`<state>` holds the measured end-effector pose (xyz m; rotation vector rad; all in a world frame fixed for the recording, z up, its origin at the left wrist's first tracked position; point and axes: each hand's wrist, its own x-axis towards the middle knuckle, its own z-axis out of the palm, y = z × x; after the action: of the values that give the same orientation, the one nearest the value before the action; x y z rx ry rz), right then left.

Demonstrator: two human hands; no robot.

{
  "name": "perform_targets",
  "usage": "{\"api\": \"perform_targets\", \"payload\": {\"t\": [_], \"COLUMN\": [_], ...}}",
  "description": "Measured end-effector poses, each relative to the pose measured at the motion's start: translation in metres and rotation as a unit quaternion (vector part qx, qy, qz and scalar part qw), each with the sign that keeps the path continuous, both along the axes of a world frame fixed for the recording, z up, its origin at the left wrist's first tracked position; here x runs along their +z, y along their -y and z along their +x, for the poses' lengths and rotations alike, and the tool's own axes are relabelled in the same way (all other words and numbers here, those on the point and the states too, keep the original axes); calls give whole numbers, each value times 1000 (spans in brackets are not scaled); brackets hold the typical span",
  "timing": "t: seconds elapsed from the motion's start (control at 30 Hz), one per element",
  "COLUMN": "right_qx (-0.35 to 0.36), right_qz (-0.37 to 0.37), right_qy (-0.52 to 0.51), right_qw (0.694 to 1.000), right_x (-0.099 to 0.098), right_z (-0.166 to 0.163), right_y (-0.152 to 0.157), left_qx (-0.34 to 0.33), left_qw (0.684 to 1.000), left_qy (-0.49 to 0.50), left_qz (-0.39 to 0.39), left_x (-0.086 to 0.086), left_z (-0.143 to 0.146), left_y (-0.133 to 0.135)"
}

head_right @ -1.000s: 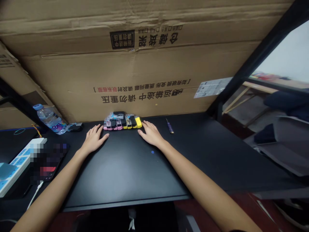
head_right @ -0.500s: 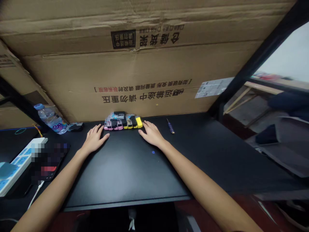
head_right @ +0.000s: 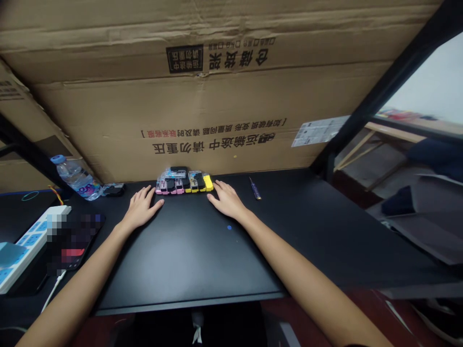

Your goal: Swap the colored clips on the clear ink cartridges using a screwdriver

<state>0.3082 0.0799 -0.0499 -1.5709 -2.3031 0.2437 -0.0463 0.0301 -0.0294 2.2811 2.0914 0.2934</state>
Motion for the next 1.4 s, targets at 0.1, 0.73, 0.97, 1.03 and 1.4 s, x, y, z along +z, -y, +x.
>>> {"api": "perform_targets", "payload": {"t": [0.1,0.73,0.97,1.03,1.4], "right_qx": [1,-2,-1,0,4], "right_qz": [-2,-7,-7,-6,0], "right_qy": [1,15,7,5,2], "right_qw": [1000,1000,1000,1000,1000], "right_x": [0,2,1,0,-6], "right_z": [0,0,0,0,4], "right_y": [0,1,0,0,-3], "left_qx": [-1,-10,-6,-6,-8], "left_qw": [1000,1000,1000,1000,1000], "left_qy": [0,18,22,20,12], "left_qz": [0,6,11,8,5], "left_x": [1,-5,-3,-2,-6], "left_z": [0,-2,0,0,-2], "left_y": [0,-1,0,0,-1]}}
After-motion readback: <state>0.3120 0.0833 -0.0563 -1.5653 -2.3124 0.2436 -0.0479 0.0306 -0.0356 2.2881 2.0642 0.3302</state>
